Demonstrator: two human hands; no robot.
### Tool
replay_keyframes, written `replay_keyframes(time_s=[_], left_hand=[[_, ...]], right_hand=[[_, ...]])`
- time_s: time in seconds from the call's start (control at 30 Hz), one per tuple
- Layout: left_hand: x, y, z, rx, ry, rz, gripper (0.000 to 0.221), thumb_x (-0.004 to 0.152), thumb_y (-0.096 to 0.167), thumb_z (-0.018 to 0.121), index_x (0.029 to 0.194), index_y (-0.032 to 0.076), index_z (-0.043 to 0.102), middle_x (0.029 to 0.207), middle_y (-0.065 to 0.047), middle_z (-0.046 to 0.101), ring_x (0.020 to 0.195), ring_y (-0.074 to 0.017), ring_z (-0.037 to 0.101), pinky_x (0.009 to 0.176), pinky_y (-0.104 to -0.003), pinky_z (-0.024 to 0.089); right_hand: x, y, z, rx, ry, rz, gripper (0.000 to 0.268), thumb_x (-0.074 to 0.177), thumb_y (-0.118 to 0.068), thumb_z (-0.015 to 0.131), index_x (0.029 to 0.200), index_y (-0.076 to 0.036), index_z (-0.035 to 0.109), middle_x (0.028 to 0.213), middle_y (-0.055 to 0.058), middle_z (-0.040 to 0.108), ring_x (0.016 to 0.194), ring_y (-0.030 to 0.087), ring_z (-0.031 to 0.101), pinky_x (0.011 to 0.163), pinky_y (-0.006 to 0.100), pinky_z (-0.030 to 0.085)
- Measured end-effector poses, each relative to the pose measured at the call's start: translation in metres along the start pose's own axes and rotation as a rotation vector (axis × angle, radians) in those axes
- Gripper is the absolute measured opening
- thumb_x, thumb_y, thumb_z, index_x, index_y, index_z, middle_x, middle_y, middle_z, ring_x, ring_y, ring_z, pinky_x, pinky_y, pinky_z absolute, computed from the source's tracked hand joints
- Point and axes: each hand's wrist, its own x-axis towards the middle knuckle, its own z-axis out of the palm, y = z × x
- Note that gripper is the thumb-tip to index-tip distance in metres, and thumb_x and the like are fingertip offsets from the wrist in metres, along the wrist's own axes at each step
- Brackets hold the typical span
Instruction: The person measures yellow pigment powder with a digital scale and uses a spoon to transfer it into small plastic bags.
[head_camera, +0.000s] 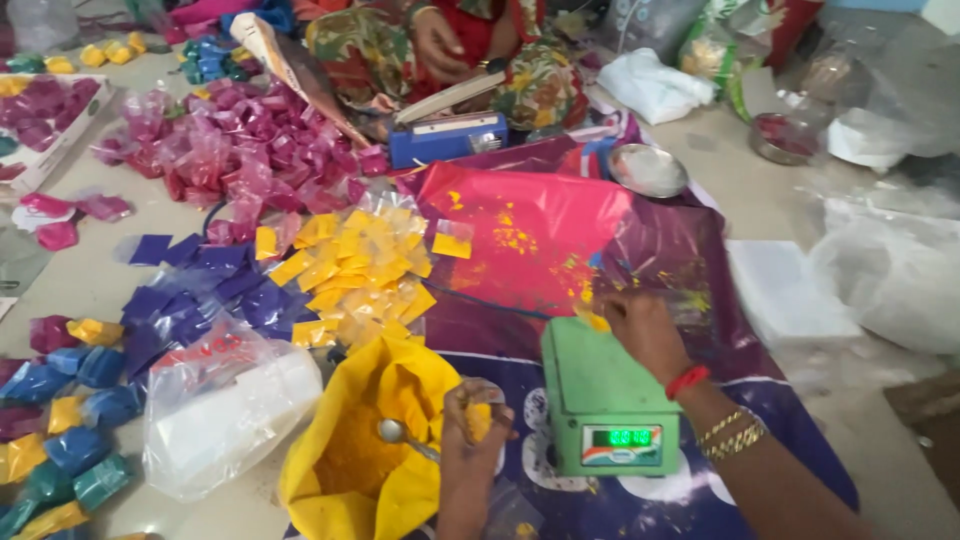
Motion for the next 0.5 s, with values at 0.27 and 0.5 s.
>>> replay_keyframes(time_s=[0.27, 0.5], left_hand=[[0.022, -0.057, -0.027, 0.013, -0.029, -0.080, 0.056, 0.082, -0.005, 0.075, 0.130, 0.006, 0.049, 0.116, -0.008, 0.061, 0.097, -0.0142, 0.062, 0.081, -0.029, 0.057], [0.027, -0.066, -0.036, 0.227, -0.021, -0.088, 0.061, 0.079, 0.001, 0.083, 0.130, 0.006, 0.051, 0.116, -0.009, 0.063, 0.099, -0.0157, 0.061, 0.090, -0.029, 0.053]], right_hand=[[0.137, 0.011, 0.133, 0.744, -0.215, 0.598, 0.018, 0.092, -0.002, 0.067, 0.090, 0.014, 0.074, 0.078, 0.020, 0.073, 0.066, 0.026, 0.070, 0.056, 0.036, 0.055], [0.193, 0.014, 0.179, 1.276, 0.091, 0.850, 0.023, 0.097, -0.006, 0.066, 0.110, 0.012, 0.061, 0.103, 0.024, 0.074, 0.091, 0.030, 0.079, 0.082, 0.036, 0.063]])
